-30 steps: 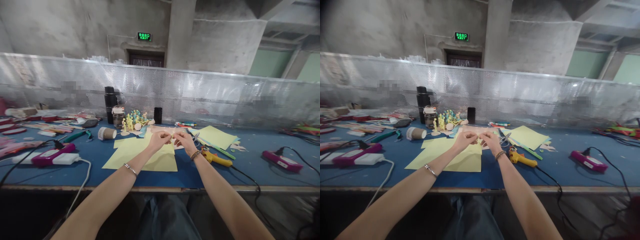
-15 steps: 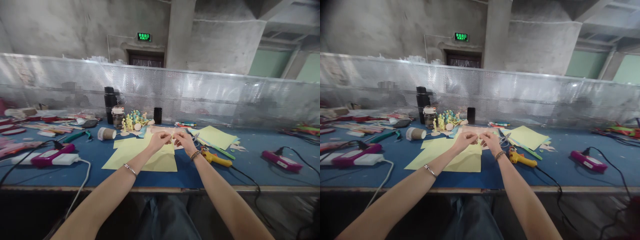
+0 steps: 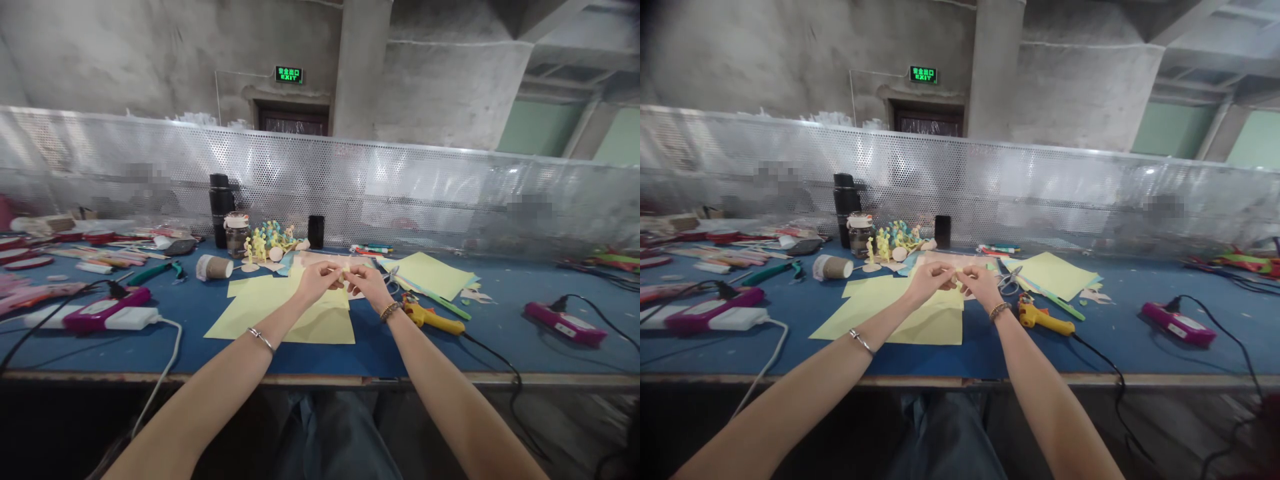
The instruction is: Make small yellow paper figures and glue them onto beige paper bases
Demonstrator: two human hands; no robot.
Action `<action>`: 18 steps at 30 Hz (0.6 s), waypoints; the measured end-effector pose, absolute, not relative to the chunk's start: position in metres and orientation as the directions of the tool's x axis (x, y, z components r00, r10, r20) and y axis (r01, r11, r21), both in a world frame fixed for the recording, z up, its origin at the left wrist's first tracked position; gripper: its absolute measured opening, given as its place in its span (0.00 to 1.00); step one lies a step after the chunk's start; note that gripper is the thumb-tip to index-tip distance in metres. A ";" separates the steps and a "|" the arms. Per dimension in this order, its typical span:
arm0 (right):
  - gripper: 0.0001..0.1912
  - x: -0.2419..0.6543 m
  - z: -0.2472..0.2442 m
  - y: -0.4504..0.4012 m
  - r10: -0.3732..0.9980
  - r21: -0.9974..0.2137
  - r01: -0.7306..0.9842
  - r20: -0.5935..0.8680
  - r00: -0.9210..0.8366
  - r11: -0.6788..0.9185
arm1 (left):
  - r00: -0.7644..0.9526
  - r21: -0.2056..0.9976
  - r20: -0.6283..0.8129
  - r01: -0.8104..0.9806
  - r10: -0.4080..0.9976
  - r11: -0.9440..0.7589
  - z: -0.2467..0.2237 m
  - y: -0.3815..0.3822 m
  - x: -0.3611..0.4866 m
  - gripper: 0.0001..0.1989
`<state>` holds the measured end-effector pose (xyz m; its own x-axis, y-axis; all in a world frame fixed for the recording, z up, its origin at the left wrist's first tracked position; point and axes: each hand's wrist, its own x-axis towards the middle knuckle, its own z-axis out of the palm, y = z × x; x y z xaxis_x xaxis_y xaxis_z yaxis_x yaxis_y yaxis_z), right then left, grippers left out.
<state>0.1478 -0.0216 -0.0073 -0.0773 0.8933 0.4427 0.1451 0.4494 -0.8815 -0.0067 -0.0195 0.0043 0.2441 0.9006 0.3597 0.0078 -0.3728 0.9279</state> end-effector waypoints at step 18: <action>0.15 0.150 -0.008 -0.018 0.932 -0.937 -0.016 0.350 -0.089 0.350 | 0.236 0.935 0.348 -0.019 0.907 -0.354 0.006 -0.020 -0.007 0.12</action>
<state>0.1498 -0.0181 -0.0078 -0.0889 0.9325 0.3501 -0.0159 0.3502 -0.9366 -0.0074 -0.0200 0.0055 0.2364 0.9073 0.3477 -0.0188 -0.3535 0.9352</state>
